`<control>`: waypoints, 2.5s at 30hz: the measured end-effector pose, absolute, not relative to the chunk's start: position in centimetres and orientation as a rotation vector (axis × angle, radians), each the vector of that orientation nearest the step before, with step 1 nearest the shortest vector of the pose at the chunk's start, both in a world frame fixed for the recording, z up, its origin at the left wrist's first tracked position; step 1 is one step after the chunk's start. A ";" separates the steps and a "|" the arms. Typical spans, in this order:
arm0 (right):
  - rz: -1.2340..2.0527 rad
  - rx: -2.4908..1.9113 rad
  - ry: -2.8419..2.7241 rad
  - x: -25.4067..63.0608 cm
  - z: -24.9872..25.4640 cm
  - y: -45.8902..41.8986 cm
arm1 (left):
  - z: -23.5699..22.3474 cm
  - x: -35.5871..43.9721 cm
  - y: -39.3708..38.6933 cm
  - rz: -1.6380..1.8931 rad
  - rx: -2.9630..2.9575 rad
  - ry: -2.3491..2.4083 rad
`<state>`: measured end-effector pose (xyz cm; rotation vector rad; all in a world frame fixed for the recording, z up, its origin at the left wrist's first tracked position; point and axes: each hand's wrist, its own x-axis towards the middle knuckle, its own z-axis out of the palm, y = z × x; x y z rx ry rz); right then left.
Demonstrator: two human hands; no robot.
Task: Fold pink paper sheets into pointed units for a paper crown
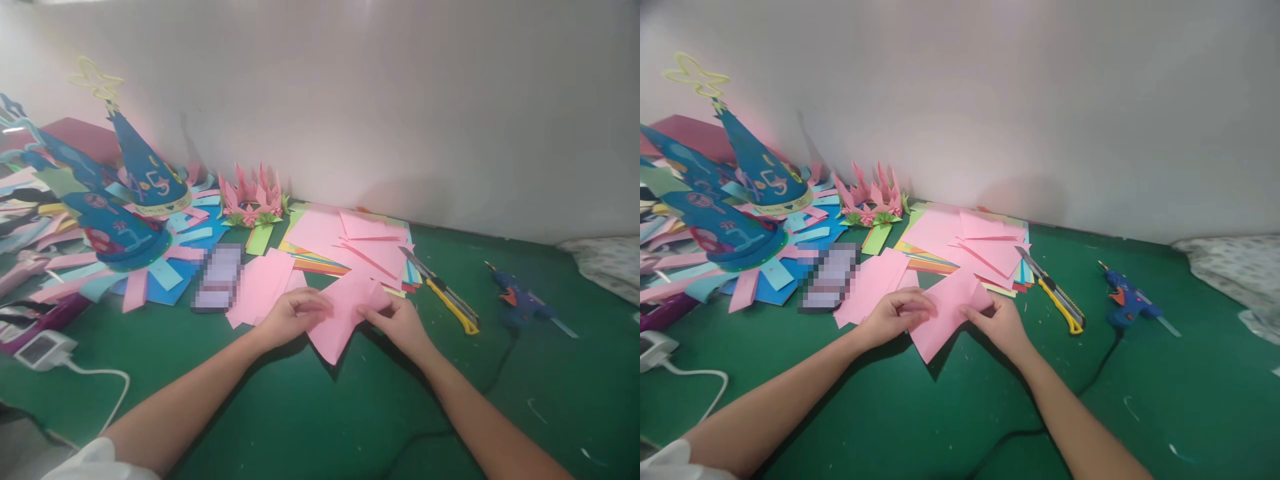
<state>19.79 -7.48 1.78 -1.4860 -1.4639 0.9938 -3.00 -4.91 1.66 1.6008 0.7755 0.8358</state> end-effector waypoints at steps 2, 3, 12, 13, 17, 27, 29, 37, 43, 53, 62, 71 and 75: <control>0.987 -1.447 -1.400 19.7 1.8 -7.4 | 1.7 -2.9 -5.0 0.769 1.723 0.724; 0.990 -1.433 -1.372 19.7 1.8 -7.4 | 1.7 -2.9 -5.1 0.733 1.764 0.700; 1.059 -1.359 -1.373 19.0 1.4 -7.8 | 1.5 -2.6 -5.4 0.690 1.416 0.847; 1.078 -1.346 -1.369 18.9 1.4 -7.8 | 1.4 -2.4 -5.4 0.708 1.401 0.867; 1.159 -1.289 -1.339 18.5 1.6 -8.0 | 1.3 -1.9 -5.7 0.760 1.353 0.877; 1.504 -1.196 -1.380 18.6 2.0 -7.9 | 1.3 -1.4 -5.8 0.942 1.081 0.881; 1.570 -1.222 -1.436 18.7 2.1 -8.0 | 1.4 -1.4 -5.8 0.933 1.045 0.901; 1.561 -1.342 -1.404 18.0 2.9 -8.4 | 1.7 -1.4 -5.9 0.895 1.019 0.920; 1.467 -1.438 -1.378 17.5 2.6 -8.5 | 1.0 -1.4 -5.6 0.972 1.043 0.910; 1.345 -1.541 -1.430 17.1 2.6 -8.5 | 1.1 -1.4 -5.7 1.017 1.103 0.978; 1.288 -1.554 -1.475 17.1 2.6 -8.5 | 1.3 -1.3 -5.8 1.049 1.116 0.992; 1.299 -1.560 -1.460 17.0 2.6 -8.6 | 1.2 -1.3 -5.8 1.068 1.095 0.961; 1.314 -1.549 -1.446 16.9 2.7 -8.6 | 1.2 -1.3 -5.8 1.065 1.091 0.948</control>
